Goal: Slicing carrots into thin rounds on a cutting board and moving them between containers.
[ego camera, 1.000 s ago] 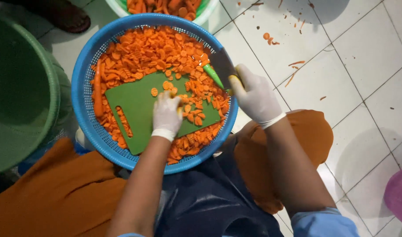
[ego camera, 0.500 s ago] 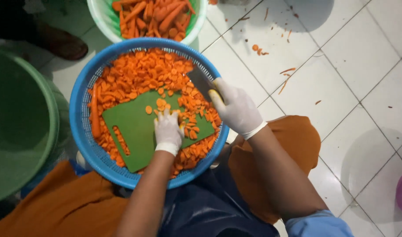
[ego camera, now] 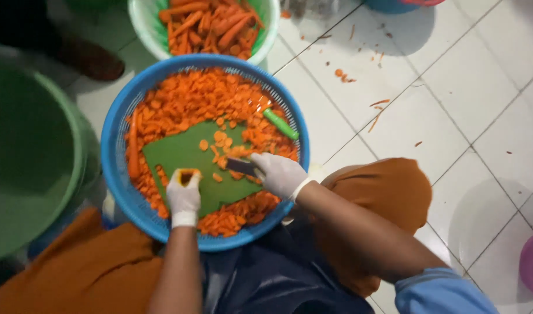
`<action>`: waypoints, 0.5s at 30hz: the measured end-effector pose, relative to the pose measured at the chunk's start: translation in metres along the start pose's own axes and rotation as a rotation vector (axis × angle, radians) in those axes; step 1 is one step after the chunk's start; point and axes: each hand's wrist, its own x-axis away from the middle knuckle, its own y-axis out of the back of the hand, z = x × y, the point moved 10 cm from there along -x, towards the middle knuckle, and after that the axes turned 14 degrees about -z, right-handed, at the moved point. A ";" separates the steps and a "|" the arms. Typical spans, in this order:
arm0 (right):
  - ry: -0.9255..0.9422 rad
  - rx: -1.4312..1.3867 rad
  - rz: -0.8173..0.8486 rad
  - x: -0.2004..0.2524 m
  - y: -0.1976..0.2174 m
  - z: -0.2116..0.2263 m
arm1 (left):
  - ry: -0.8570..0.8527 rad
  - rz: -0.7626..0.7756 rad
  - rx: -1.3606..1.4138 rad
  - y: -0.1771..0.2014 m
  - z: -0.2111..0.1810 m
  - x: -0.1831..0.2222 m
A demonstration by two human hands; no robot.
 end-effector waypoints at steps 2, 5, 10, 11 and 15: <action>0.086 0.081 0.047 0.009 -0.034 0.003 | 0.052 -0.054 0.038 0.008 0.020 -0.005; 0.222 0.220 0.090 0.008 -0.068 0.003 | 0.123 -0.039 -0.008 0.006 0.012 0.002; 0.289 0.336 -0.125 -0.031 -0.073 -0.003 | 0.152 0.031 0.042 -0.008 -0.002 0.015; 0.291 0.338 -0.121 -0.037 -0.066 0.001 | 0.157 0.031 0.044 0.002 -0.016 0.021; 0.178 0.400 -0.263 -0.060 -0.044 -0.008 | 0.149 0.093 -0.073 0.002 -0.025 0.034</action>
